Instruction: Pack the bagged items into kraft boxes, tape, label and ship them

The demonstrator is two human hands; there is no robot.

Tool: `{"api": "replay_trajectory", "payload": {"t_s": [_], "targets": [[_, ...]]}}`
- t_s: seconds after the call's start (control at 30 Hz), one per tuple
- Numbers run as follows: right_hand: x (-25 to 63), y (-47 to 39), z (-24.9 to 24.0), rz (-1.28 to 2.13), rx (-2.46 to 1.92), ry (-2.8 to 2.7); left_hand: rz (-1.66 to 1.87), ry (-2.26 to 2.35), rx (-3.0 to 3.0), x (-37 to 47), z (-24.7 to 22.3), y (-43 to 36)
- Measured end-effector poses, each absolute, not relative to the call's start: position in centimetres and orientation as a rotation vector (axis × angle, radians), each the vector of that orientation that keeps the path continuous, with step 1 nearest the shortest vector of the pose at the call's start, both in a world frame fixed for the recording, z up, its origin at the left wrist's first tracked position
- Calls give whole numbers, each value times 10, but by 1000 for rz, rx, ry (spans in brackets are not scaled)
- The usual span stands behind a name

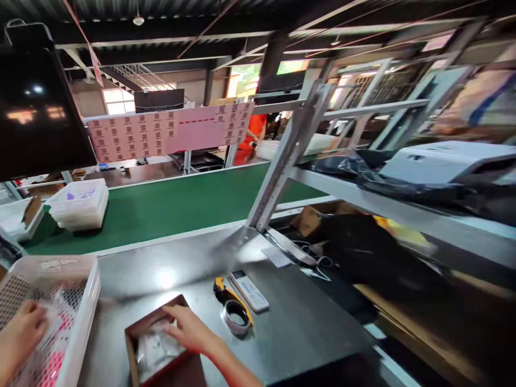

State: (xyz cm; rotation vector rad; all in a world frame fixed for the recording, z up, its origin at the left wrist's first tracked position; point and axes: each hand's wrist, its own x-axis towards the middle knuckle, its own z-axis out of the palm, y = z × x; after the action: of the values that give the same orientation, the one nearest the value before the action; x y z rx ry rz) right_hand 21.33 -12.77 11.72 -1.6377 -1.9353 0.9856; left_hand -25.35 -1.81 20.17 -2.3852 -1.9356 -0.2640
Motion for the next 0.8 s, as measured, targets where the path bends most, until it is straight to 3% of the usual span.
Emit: {"api": "replay_trajectory", "payload": {"t_s": [0.1, 0.2, 0.27, 0.37, 0.43, 0.57, 0.63, 0.7, 0.8], "targets": [[235, -137, 125, 787, -1625, -1708, -649, -1817, -2409, -211, 224, -62], [252, -140, 122, 695, -1859, -1608, -755, -1647, -2757, -111, 212, -110], [257, -144, 114, 885, -1951, -1661, -526, -1581, -3064, -39, 185, -124], [255, -159, 100, 1074, -1938, -1788, 153, -1690, -3087, 23, 139, -127], [251, -171, 92, 1007, -1962, -1803, 89, -1641, -3051, 24, 116, -132], [241, -190, 82, 784, -2112, -1756, -779, -1779, -2670, -20, 92, -158], [235, -198, 81, 753, -2137, -1728, -920, -1973, -2476, -33, 88, -172], [228, -205, 84, 794, -2086, -1767, -787, -2039, -2586, -32, 88, -180], [222, -207, 91, 837, -1999, -1987, -269, -1861, -2941, -16, 95, -174]]}}
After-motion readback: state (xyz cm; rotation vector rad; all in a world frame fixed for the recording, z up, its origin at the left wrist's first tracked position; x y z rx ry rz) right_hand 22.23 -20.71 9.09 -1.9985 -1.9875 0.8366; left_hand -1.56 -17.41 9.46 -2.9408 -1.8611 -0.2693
